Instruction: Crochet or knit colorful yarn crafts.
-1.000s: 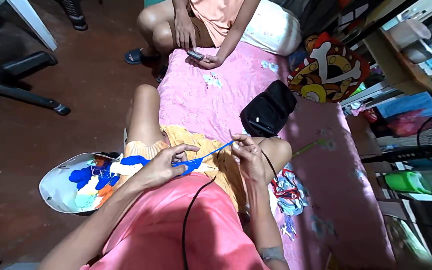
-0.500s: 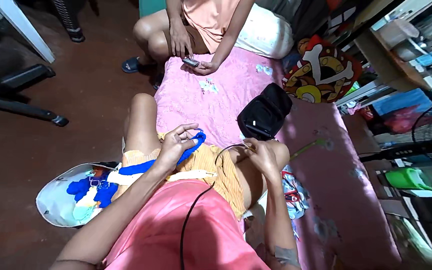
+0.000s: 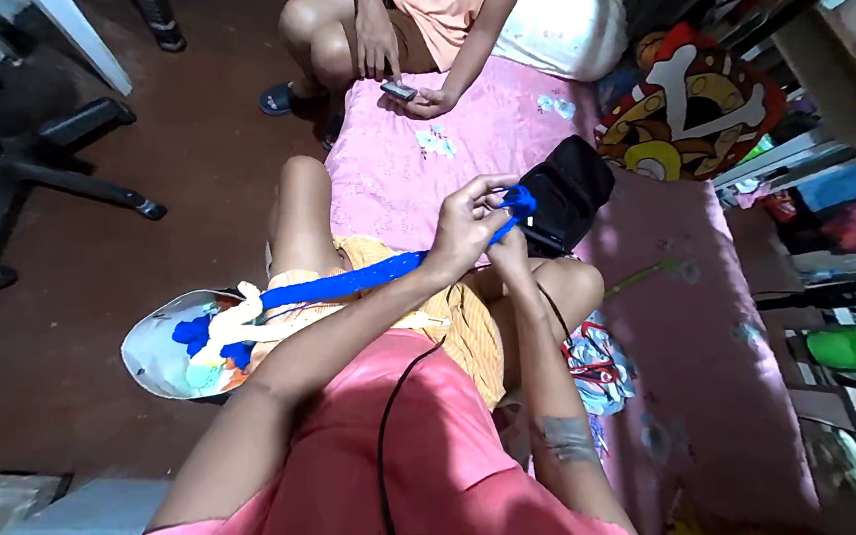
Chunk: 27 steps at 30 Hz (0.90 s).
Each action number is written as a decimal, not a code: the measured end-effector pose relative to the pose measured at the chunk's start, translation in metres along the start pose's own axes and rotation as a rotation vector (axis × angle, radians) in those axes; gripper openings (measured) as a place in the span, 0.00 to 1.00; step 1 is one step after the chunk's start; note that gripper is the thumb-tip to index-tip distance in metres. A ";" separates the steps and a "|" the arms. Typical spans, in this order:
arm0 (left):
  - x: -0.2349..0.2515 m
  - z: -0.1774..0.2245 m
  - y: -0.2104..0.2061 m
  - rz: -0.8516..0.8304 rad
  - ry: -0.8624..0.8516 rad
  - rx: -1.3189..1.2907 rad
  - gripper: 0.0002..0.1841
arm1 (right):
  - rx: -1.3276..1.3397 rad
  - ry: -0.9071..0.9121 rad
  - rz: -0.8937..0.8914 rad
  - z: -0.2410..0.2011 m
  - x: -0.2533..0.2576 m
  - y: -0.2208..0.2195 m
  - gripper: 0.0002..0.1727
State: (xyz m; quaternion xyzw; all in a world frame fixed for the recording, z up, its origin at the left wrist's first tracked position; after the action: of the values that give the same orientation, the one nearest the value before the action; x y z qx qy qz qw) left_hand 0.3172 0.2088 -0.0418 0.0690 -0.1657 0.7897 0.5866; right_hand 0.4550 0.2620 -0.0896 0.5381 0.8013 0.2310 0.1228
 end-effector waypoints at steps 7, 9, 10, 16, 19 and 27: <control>-0.007 -0.071 0.032 -0.150 0.060 0.598 0.16 | 1.124 -0.190 -0.219 0.035 -0.018 -0.042 0.22; -0.020 -0.068 0.047 -0.338 -0.026 0.675 0.17 | 1.128 -0.251 -0.065 0.042 -0.023 -0.057 0.12; -0.024 -0.068 0.058 -0.397 -0.072 0.687 0.16 | 1.088 -0.261 -0.057 0.044 -0.025 -0.061 0.10; -0.011 -0.083 0.219 0.207 0.187 0.791 0.21 | 1.080 -0.248 0.088 0.065 -0.028 -0.036 0.08; -0.017 -0.116 0.288 0.467 0.584 0.818 0.26 | 1.106 -0.235 0.336 0.066 -0.023 0.000 0.10; -0.029 -0.144 0.294 0.563 0.927 0.307 0.14 | 1.190 -0.100 0.278 0.077 -0.029 0.035 0.13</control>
State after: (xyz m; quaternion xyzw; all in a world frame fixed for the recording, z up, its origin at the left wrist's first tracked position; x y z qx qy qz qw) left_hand 0.0595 0.1563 -0.2383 -0.2475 0.2141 0.8785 0.3479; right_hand 0.5292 0.2648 -0.1399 0.6241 0.7084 -0.2676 -0.1926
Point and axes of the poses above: each hand's wrist, its own x-axis towards the middle knuckle, its own y-axis out of the back of the hand, z = x × y, the point moved 1 cm from there along x, towards the middle knuckle, and after that the axes turned 12 degrees about x, right-handed, at the moved point
